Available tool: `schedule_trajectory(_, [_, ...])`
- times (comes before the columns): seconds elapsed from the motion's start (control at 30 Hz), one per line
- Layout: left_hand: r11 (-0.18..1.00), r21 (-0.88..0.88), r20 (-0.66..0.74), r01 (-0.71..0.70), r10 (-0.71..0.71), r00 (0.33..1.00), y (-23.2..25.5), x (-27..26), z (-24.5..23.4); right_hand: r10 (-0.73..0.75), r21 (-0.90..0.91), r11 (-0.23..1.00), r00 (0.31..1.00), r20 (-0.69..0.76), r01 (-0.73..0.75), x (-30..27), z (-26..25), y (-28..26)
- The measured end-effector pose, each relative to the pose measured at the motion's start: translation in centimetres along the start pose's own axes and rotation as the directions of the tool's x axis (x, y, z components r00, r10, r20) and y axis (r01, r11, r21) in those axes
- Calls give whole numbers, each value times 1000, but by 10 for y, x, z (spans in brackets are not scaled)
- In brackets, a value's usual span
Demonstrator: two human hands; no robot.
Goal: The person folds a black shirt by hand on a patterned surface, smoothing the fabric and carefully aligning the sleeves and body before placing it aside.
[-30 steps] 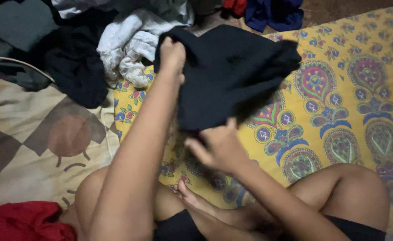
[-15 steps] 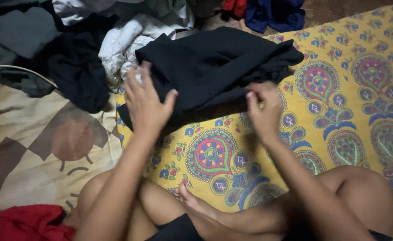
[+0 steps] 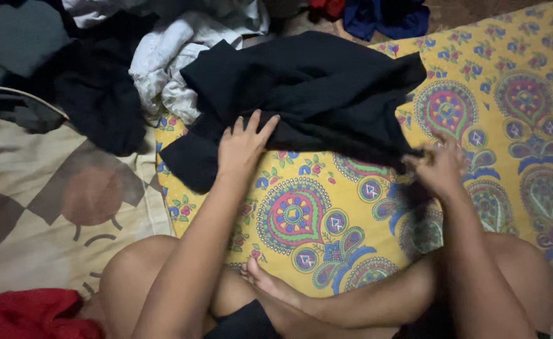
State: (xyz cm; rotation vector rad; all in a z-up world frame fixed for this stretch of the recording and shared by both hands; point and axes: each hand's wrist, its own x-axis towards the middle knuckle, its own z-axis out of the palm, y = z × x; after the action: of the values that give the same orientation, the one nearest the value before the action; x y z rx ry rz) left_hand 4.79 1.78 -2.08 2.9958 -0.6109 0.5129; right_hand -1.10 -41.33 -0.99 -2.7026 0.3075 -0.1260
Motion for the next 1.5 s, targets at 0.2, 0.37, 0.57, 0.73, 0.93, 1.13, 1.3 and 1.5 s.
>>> schedule_trajectory(0.2, [978,-95,-6,-188,188,982,-18,-11,-17,194,-326,936,966,170,-130,-2,-27,-53])
schedule_trajectory(0.37, [966,-135,-17,-222,222,975,-28,-22,-45,362,-242,925,869,337,-291,3,-9,-104])
schedule_trajectory(0.57, [978,-22,72,-206,207,976,-39,-20,-57,-25,45,998,980,-198,35,0,-1,-121])
schedule_trajectory(0.73, [958,-8,77,-286,286,955,-54,-8,-43,146,-248,965,964,222,-88,15,-12,-123])
schedule_trajectory(0.93, [970,29,-21,-242,243,970,-61,31,-49,8,191,981,975,-220,35,13,-24,-120])
schedule_trajectory(1.13, [961,-106,-50,-254,250,967,-47,32,-92,-150,168,949,851,-503,267,33,-2,-86])
schedule_trajectory(1.3, [967,-104,166,-233,248,954,-49,15,-103,335,716,694,914,-228,-76,29,3,-65])
schedule_trajectory(1.5, [927,-364,705,90,211,677,-59,8,-66,-169,548,821,849,501,-160,19,12,-6])
